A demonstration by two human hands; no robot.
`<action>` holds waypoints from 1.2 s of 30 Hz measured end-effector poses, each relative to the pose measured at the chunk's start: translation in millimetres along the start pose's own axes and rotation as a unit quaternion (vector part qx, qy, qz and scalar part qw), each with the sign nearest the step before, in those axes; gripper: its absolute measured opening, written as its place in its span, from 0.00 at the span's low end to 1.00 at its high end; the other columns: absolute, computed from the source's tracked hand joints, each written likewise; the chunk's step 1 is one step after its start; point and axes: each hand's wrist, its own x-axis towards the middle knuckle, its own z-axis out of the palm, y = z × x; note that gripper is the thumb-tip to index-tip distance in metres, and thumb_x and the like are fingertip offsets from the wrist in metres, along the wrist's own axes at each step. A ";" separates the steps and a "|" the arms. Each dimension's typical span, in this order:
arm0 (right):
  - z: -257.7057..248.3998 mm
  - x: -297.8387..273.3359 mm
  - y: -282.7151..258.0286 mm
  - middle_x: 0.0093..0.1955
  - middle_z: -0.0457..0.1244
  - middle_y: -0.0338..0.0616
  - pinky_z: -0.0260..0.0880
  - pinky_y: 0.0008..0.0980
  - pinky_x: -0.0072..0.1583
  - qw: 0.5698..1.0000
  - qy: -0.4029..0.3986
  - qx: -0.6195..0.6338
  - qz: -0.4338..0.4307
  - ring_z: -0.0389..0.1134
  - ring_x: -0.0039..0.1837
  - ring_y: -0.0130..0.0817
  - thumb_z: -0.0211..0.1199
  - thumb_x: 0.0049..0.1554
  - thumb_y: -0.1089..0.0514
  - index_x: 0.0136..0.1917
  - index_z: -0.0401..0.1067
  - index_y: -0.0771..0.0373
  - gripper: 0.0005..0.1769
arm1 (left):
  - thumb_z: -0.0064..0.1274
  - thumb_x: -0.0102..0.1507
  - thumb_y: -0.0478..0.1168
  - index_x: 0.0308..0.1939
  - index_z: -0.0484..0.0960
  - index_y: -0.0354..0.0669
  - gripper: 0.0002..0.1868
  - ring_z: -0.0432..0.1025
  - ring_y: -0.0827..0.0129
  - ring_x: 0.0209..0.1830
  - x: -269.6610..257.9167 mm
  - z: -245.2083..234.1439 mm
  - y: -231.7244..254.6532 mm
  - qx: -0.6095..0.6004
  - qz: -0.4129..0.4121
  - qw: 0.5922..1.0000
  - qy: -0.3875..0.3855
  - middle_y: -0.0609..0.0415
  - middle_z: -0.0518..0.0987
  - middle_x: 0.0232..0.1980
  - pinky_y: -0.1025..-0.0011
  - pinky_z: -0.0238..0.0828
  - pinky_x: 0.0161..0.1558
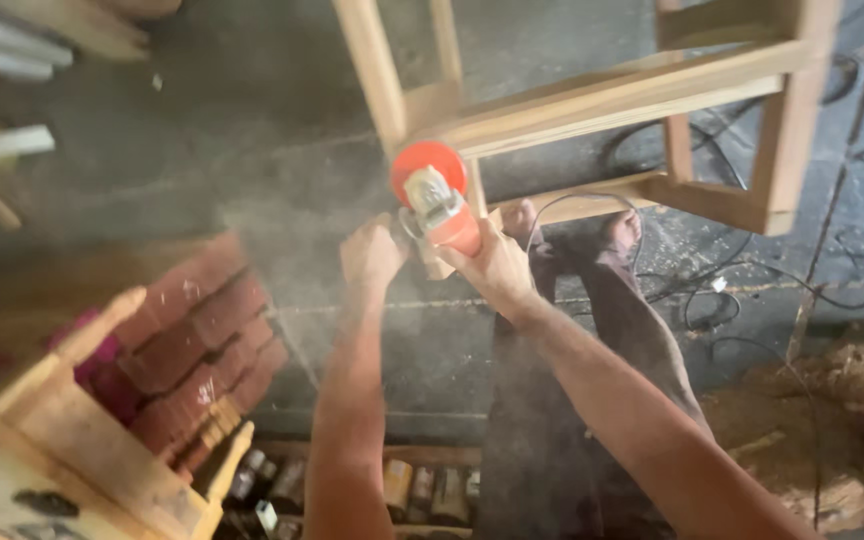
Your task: The person uses an electric angle grinder with a sanding disc to smooth the surfaces of a wooden chair frame. They systematically sand the legs, crossbars, and seat of the chair, repositioning the tool to cover different areas.
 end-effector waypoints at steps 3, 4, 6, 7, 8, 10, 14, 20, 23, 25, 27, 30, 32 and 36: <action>-29.7 -6.0 22.9 0.51 0.71 0.60 0.71 0.49 0.52 0.981 0.162 -0.071 -0.083 0.72 0.56 0.60 0.74 0.50 0.31 0.59 0.72 0.63 0.39 | 0.60 0.57 0.51 0.40 0.84 0.46 0.15 0.80 0.45 0.40 17.8 -0.4 51.3 0.014 0.049 0.998 -0.037 0.43 0.85 0.38 0.50 0.77 0.43; -44.9 -7.7 30.2 0.50 0.71 0.58 0.72 0.46 0.52 0.989 0.143 -0.032 -0.020 0.73 0.53 0.56 0.73 0.50 0.33 0.59 0.72 0.63 0.37 | 0.61 0.56 0.49 0.41 0.84 0.46 0.15 0.80 0.45 0.41 21.5 -2.1 74.1 0.008 0.065 0.997 -0.037 0.43 0.85 0.38 0.50 0.77 0.43; -76.0 -12.3 43.8 0.46 0.72 0.54 0.74 0.41 0.53 0.988 0.103 0.054 0.103 0.76 0.49 0.47 0.72 0.49 0.38 0.60 0.72 0.63 0.35 | 0.61 0.55 0.48 0.43 0.84 0.47 0.16 0.80 0.46 0.42 32.1 -8.8 121.5 0.013 0.094 0.993 -0.064 0.43 0.85 0.39 0.50 0.77 0.44; -90.8 -13.5 50.6 0.47 0.72 0.52 0.74 0.39 0.51 0.980 0.131 0.116 0.094 0.75 0.48 0.43 0.72 0.49 0.41 0.60 0.71 0.64 0.33 | 0.60 0.57 0.49 0.44 0.85 0.48 0.15 0.80 0.48 0.43 39.0 -12.8 148.0 0.025 0.102 0.990 -0.090 0.43 0.85 0.40 0.51 0.77 0.45; -107.8 -15.7 60.3 0.47 0.72 0.49 0.75 0.36 0.50 0.968 0.159 0.178 0.084 0.74 0.47 0.38 0.72 0.50 0.43 0.59 0.71 0.65 0.32 | 0.60 0.58 0.49 0.44 0.86 0.49 0.15 0.81 0.49 0.44 45.8 -14.8 175.8 0.039 0.111 0.986 -0.117 0.43 0.85 0.41 0.52 0.77 0.47; -139.9 -15.9 81.4 0.48 0.72 0.45 0.75 0.32 0.50 0.946 0.205 0.247 0.055 0.73 0.48 0.30 0.72 0.51 0.47 0.58 0.71 0.67 0.28 | 0.56 0.58 0.43 0.46 0.84 0.48 0.13 0.80 0.47 0.44 60.9 -14.5 228.3 0.029 0.164 0.983 -0.070 0.44 0.85 0.43 0.50 0.77 0.45; -201.9 -8.1 119.5 0.50 0.71 0.43 0.73 0.28 0.52 0.924 0.260 0.276 0.040 0.71 0.50 0.23 0.71 0.54 0.50 0.59 0.73 0.67 0.25 | 0.54 0.58 0.38 0.44 0.84 0.45 0.11 0.79 0.45 0.47 87.7 -12.8 321.3 0.036 0.266 0.963 -0.017 0.44 0.85 0.45 0.48 0.75 0.46; -236.2 -1.9 141.3 0.52 0.71 0.44 0.72 0.30 0.53 0.905 0.254 0.341 0.031 0.71 0.51 0.26 0.72 0.55 0.49 0.61 0.71 0.68 0.28 | 0.53 0.59 0.39 0.45 0.83 0.45 0.11 0.79 0.47 0.49 106.1 -18.0 373.2 0.097 0.295 0.949 -0.053 0.43 0.85 0.46 0.52 0.76 0.50; -222.8 -11.5 130.2 0.54 0.71 0.43 0.75 0.31 0.54 0.915 0.213 0.340 0.042 0.73 0.53 0.28 0.71 0.52 0.46 0.62 0.70 0.65 0.31 | 0.55 0.54 0.39 0.48 0.84 0.47 0.17 0.79 0.45 0.44 85.1 -22.3 345.2 0.051 0.253 0.965 -0.037 0.42 0.85 0.43 0.49 0.75 0.44; -216.8 -19.4 117.3 0.53 0.71 0.46 0.75 0.32 0.55 0.944 0.176 0.265 0.089 0.74 0.53 0.31 0.72 0.51 0.44 0.62 0.70 0.64 0.32 | 0.57 0.61 0.49 0.43 0.86 0.43 0.15 0.79 0.46 0.47 65.0 -29.9 322.5 0.088 0.221 0.970 -0.052 0.40 0.85 0.43 0.51 0.75 0.50; -215.3 -26.5 106.7 0.50 0.72 0.52 0.73 0.36 0.55 0.965 0.131 0.172 0.150 0.75 0.51 0.36 0.75 0.51 0.42 0.61 0.71 0.64 0.33 | 0.58 0.60 0.51 0.44 0.85 0.43 0.17 0.79 0.46 0.48 54.3 -37.4 311.7 0.105 0.190 0.973 -0.082 0.40 0.84 0.44 0.52 0.76 0.50; -225.7 -21.5 105.7 0.50 0.71 0.53 0.72 0.38 0.54 0.972 0.145 0.137 0.123 0.73 0.52 0.38 0.77 0.51 0.41 0.60 0.71 0.66 0.35 | 0.58 0.60 0.53 0.43 0.85 0.43 0.18 0.79 0.46 0.49 56.6 -42.2 321.3 0.120 0.145 0.976 -0.111 0.41 0.84 0.46 0.52 0.76 0.50; -234.8 -20.2 111.2 0.49 0.72 0.49 0.74 0.36 0.53 0.955 0.167 0.219 0.109 0.74 0.50 0.37 0.74 0.50 0.40 0.59 0.72 0.65 0.33 | 0.58 0.59 0.49 0.45 0.84 0.45 0.16 0.78 0.45 0.49 67.1 -40.3 336.3 0.090 0.147 0.980 -0.099 0.41 0.83 0.46 0.51 0.75 0.49; -254.6 -7.2 123.7 0.48 0.72 0.48 0.75 0.34 0.54 0.949 0.201 0.223 0.091 0.76 0.50 0.34 0.71 0.51 0.40 0.60 0.73 0.65 0.33 | 0.57 0.57 0.40 0.43 0.85 0.46 0.12 0.79 0.47 0.51 89.6 -34.5 361.6 0.099 0.214 0.970 -0.058 0.42 0.85 0.46 0.52 0.75 0.53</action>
